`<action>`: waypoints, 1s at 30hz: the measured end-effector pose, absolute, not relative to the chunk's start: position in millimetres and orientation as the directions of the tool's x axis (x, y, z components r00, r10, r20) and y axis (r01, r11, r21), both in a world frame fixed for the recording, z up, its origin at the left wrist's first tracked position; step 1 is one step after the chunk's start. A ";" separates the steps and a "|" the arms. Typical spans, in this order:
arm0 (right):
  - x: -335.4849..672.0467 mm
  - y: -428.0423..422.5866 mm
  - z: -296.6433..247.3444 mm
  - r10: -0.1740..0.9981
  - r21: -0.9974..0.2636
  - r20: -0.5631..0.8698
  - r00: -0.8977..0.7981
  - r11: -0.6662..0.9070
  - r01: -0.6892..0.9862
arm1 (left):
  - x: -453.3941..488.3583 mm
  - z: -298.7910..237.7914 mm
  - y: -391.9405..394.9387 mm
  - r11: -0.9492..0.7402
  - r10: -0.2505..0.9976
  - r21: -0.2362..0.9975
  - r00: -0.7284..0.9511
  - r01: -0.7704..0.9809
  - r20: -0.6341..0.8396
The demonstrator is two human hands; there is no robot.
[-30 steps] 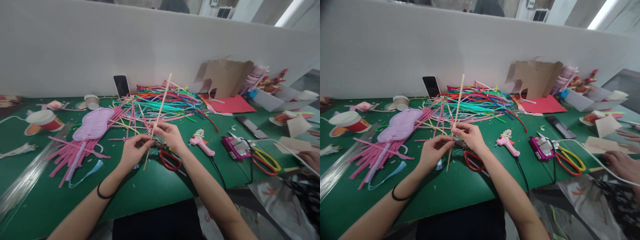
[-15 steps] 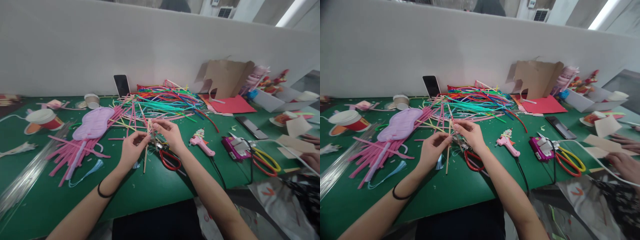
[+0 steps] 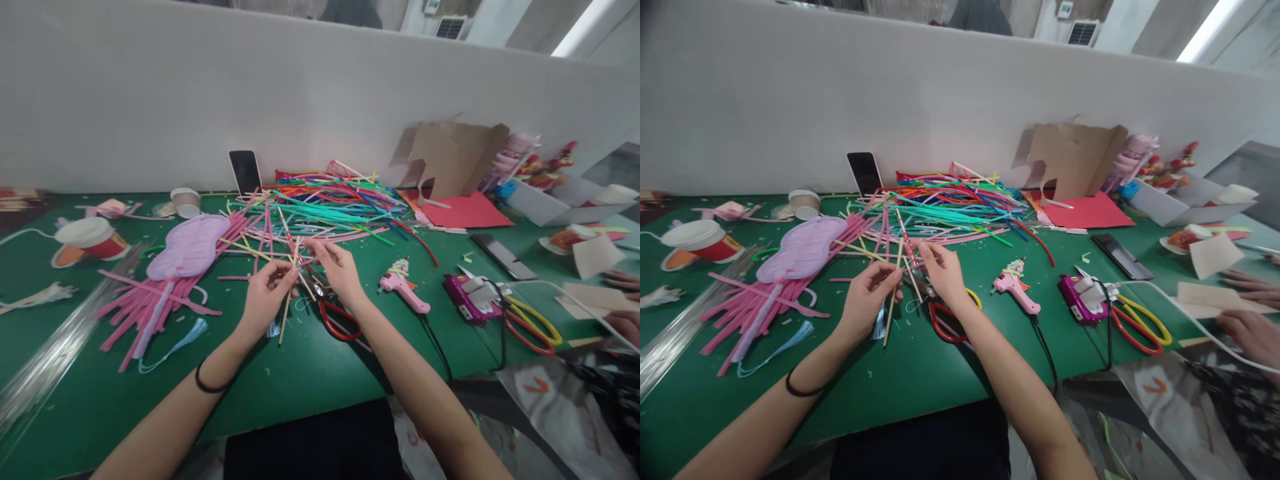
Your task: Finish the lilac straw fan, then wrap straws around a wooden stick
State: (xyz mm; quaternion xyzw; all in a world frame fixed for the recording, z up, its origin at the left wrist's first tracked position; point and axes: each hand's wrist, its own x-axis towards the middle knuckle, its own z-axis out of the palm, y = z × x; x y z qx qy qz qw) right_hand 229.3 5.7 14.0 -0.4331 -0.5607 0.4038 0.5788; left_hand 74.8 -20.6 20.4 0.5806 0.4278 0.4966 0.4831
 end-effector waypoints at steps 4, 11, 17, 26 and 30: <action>219.4 2.5 3.8 0.941 -0.833 0.333 -0.057 0.321 0.451 | 73.3 18.7 -17.9 -0.172 0.979 0.985 0.110 -0.025 0.174; 213.5 -7.5 -6.3 0.956 -0.367 0.201 -0.215 0.277 0.888 | 61.5 14.4 -1.2 -0.154 0.988 0.988 -0.014 -0.015 0.154; 222.9 -3.3 -5.5 0.966 -0.472 0.173 -0.193 0.253 0.844 | 51.8 10.2 10.6 -0.123 0.992 0.988 0.012 0.088 0.122; 232.5 -0.3 1.1 0.953 -0.551 0.299 -0.044 0.210 0.807 | 42.0 14.1 10.5 -0.254 0.964 0.920 0.156 0.299 0.215; 231.0 1.1 8.9 0.924 -0.785 0.376 0.065 0.281 0.551 | 44.8 19.7 4.2 -0.283 0.952 0.921 0.192 0.267 0.237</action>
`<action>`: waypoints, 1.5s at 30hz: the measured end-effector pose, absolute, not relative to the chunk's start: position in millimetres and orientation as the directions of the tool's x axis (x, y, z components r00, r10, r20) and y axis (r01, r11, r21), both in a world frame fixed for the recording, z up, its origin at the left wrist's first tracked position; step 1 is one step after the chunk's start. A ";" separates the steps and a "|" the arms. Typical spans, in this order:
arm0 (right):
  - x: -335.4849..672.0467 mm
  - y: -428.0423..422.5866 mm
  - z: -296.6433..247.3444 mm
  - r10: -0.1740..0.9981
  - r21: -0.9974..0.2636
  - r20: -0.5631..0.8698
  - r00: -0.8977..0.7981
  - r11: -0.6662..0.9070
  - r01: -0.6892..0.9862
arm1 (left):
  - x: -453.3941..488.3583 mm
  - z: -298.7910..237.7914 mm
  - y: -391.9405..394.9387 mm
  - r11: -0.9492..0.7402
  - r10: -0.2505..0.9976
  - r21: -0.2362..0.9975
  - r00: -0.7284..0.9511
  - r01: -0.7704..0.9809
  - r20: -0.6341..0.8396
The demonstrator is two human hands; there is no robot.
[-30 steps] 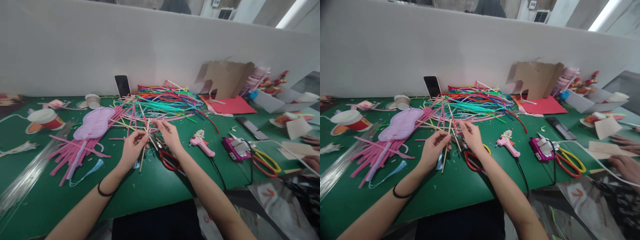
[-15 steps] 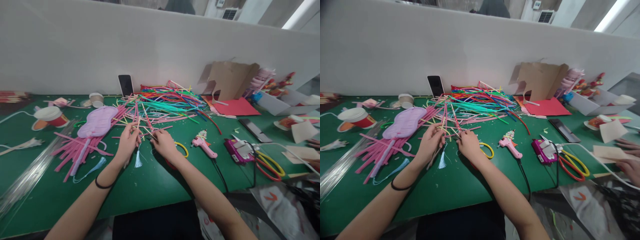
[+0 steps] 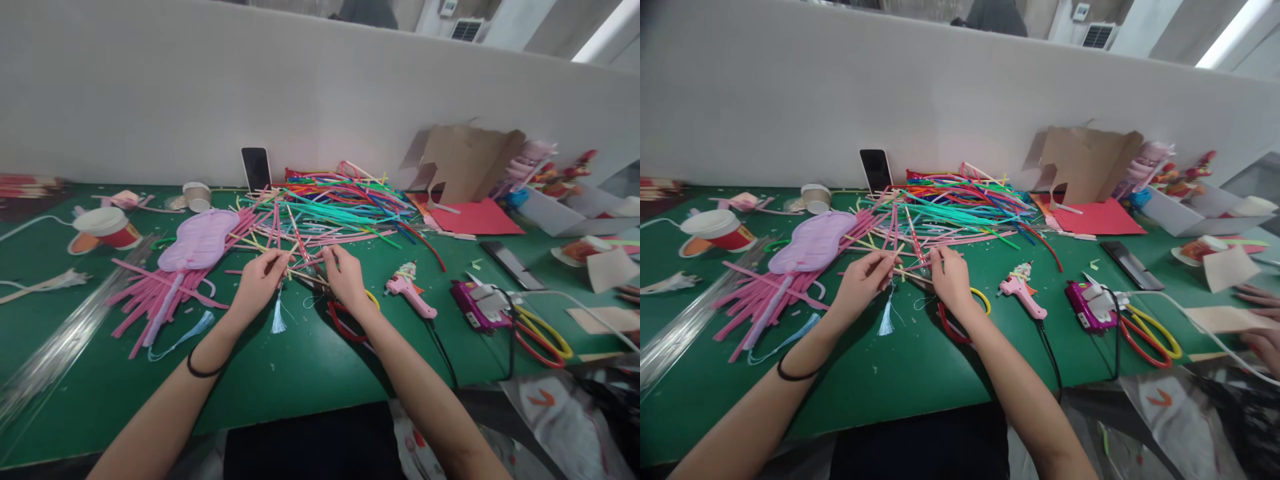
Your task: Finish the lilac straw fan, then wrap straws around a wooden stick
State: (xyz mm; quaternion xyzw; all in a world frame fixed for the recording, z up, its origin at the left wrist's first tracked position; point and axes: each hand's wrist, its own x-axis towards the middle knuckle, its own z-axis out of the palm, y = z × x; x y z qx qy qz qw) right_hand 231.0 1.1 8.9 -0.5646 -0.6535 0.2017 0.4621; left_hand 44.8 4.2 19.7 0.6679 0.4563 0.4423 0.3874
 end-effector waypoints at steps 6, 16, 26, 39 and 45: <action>218.7 -2.1 12.4 0.969 -0.973 0.229 -0.092 0.226 -0.038 | 50.5 25.2 -4.2 -0.370 0.918 0.858 0.279 0.356 0.281; 221.4 -4.4 14.9 0.980 -0.979 0.196 -0.032 0.197 0.045 | 55.5 25.5 -8.7 -0.539 0.838 0.670 0.249 0.510 0.485; 241.3 3.0 21.2 0.932 -0.949 0.297 0.207 0.312 -0.043 | 51.3 18.0 -3.1 -0.508 0.855 0.681 0.218 0.528 0.470; 253.9 8.2 12.8 0.932 -0.916 0.280 0.228 0.189 0.354 | 39.9 14.9 7.8 -0.391 0.894 0.693 0.072 0.606 0.441; 251.7 12.1 5.0 0.894 -0.798 0.401 0.197 0.236 0.555 | 40.0 11.5 9.4 -0.393 0.899 0.685 0.102 0.614 0.425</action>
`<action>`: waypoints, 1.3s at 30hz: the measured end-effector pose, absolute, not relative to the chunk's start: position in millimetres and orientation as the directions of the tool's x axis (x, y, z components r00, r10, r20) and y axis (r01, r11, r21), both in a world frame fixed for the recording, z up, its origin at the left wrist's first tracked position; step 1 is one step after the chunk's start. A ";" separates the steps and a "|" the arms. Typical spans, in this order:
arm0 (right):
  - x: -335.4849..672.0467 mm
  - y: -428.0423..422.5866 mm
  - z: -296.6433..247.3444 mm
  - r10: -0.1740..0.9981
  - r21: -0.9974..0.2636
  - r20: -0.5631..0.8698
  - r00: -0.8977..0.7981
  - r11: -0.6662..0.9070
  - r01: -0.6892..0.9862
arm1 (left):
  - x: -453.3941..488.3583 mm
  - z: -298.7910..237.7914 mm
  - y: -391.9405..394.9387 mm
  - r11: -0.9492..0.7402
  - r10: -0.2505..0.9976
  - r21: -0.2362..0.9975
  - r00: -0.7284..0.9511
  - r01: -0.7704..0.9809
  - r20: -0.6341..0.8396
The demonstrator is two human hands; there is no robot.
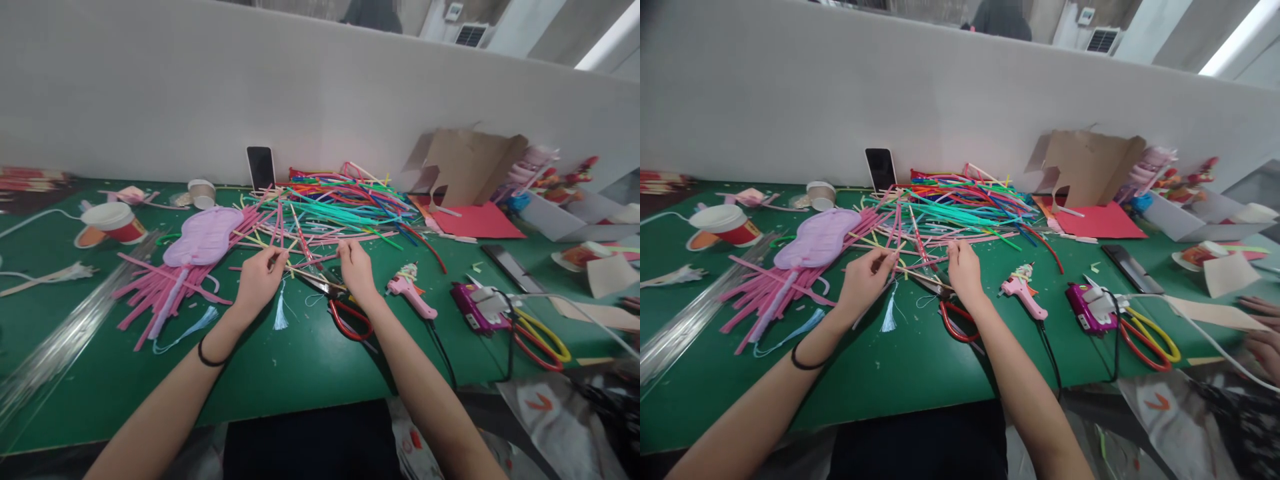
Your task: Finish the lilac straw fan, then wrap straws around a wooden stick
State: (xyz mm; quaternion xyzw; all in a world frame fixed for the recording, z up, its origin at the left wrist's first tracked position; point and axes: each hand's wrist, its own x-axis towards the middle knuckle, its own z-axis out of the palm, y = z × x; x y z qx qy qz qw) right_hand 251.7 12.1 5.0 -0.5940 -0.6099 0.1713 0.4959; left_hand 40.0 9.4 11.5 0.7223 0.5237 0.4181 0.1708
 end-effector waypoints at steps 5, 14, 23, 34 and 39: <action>249.5 12.7 -1.2 0.881 -0.758 0.451 0.146 0.291 0.584 | 39.0 4.9 12.6 -0.407 0.894 0.597 0.170 0.691 0.414; 248.8 11.7 -1.8 0.887 -0.628 0.459 0.042 0.290 0.722 | 37.7 -5.6 19.2 -0.418 0.903 0.467 0.302 0.779 0.306; 240.9 10.7 -7.7 0.869 -0.620 0.494 0.038 0.321 0.716 | 35.5 -9.2 22.4 -0.477 0.878 0.455 0.390 0.752 0.276; 230.7 -1.8 6.4 0.874 -0.839 0.462 0.151 0.375 0.395 | 35.8 10.0 19.1 -0.371 0.926 0.753 0.156 0.543 0.343; 217.4 -0.8 4.3 0.980 -0.981 0.196 0.021 0.196 0.005 | 46.8 15.4 8.2 -0.478 0.874 0.719 0.353 0.505 0.333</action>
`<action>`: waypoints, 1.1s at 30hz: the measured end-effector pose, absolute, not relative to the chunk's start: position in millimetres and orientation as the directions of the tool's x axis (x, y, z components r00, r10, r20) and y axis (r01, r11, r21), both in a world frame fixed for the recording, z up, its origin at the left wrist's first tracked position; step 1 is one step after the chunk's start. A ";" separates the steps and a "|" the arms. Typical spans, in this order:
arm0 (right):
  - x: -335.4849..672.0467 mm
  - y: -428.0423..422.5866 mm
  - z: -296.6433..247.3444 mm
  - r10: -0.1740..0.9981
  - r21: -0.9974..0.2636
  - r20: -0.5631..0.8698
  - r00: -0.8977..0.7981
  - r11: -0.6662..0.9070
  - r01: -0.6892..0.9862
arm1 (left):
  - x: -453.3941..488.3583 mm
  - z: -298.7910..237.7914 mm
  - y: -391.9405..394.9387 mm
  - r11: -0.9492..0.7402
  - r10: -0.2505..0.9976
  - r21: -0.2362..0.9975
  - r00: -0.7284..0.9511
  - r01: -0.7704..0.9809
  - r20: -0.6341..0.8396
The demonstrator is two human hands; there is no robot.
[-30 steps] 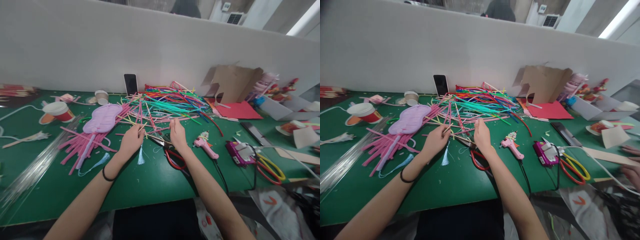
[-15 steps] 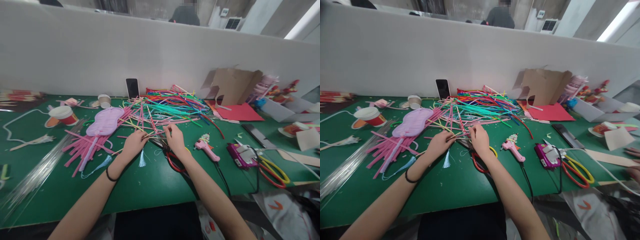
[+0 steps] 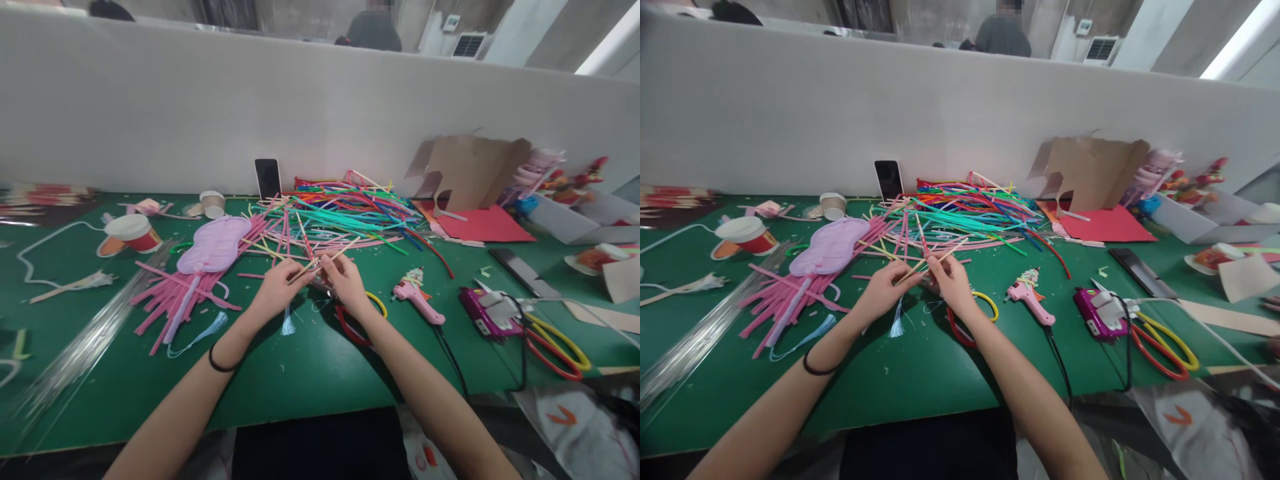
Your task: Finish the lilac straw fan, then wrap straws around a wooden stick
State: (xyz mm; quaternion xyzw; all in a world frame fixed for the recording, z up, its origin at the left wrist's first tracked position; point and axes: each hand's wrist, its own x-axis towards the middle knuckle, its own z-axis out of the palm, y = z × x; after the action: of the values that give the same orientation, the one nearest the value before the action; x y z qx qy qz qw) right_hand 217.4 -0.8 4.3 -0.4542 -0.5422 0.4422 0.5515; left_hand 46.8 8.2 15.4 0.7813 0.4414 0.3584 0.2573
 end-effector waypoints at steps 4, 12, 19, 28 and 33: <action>218.0 -1.6 6.4 0.981 -0.981 0.184 0.059 0.187 -0.060 | 52.9 17.1 2.9 -0.485 0.863 0.721 0.406 0.495 0.301; 222.7 -0.7 9.5 0.987 -0.980 0.117 0.109 0.132 -0.148 | 54.4 22.5 -0.2 -0.492 0.852 0.726 0.439 0.481 0.286; 224.5 -1.6 10.7 0.992 -0.968 0.073 0.104 0.096 -0.230 | 54.6 25.1 -0.8 -0.483 0.855 0.737 0.437 0.473 0.280; 225.4 -1.9 13.1 0.992 -0.945 0.030 0.119 0.067 -0.320 | 58.1 22.3 -5.3 -0.558 0.827 0.654 0.403 0.511 0.391; 225.1 -2.6 14.1 0.993 -0.941 0.023 0.116 0.061 -0.333 | 57.1 19.7 -3.4 -0.582 0.812 0.623 0.418 0.523 0.407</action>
State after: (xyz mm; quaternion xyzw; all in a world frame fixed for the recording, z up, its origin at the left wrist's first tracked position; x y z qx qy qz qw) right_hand 225.1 -2.6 14.1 -0.4237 -0.3894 0.5387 0.6153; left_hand 57.1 -3.4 19.7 0.8168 0.4086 0.3519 0.2053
